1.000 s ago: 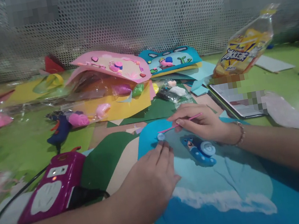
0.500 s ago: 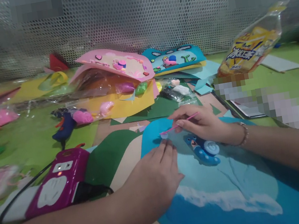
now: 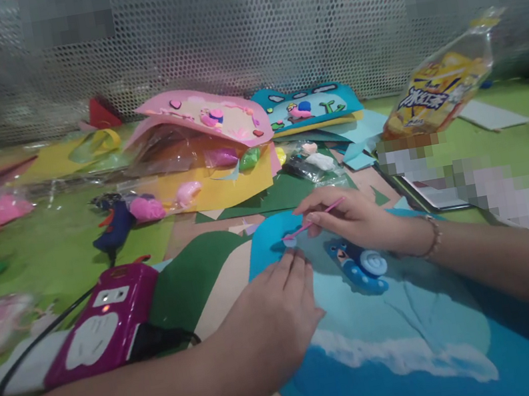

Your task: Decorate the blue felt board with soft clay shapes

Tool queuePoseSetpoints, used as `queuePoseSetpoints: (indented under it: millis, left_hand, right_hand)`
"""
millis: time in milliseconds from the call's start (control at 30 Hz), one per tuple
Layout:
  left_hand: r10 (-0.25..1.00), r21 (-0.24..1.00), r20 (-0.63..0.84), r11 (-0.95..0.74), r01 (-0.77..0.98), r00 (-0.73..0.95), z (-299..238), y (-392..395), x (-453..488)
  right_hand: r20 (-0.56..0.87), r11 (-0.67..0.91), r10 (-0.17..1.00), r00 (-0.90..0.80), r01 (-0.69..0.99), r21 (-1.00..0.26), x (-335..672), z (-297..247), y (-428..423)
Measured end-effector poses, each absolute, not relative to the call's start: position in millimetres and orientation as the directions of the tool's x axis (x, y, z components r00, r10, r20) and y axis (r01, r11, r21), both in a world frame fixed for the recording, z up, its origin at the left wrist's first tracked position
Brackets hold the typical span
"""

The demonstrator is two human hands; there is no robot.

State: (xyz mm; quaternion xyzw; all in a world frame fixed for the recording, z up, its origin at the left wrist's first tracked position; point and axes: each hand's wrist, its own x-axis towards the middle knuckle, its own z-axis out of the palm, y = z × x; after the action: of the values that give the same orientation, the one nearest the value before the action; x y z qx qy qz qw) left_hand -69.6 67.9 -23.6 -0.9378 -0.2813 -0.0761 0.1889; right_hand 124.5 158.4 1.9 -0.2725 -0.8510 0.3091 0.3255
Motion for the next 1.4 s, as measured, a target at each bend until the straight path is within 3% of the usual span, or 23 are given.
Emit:
queuePoseSetpoints:
  millis: [233,467,700,1400]
  left_hand:
    - [0.480,-0.322,0.269,-0.772,0.548,0.835,-25,68,-69]
    - [0.495,-0.305,0.249,-0.776,0.552,0.833,-25,69,-70]
    - [0.488,-0.296,0.221,-0.792,0.535,0.845,-24,68,-69]
    - [0.505,-0.256,0.162,-0.808,0.531,0.848,-23,68,-69]
  right_hand:
    - [0.291,0.400,0.802,-0.521,0.107,-0.910,126,0,162]
    - [0.233,0.262,0.839,-0.491,-0.010,-0.965,125,-2,166]
    - [0.266,0.271,0.836,-0.480,-0.060,-0.961,124,-5,171]
    - [0.265,0.374,0.810,-0.523,0.111,-0.921,112,-3,174]
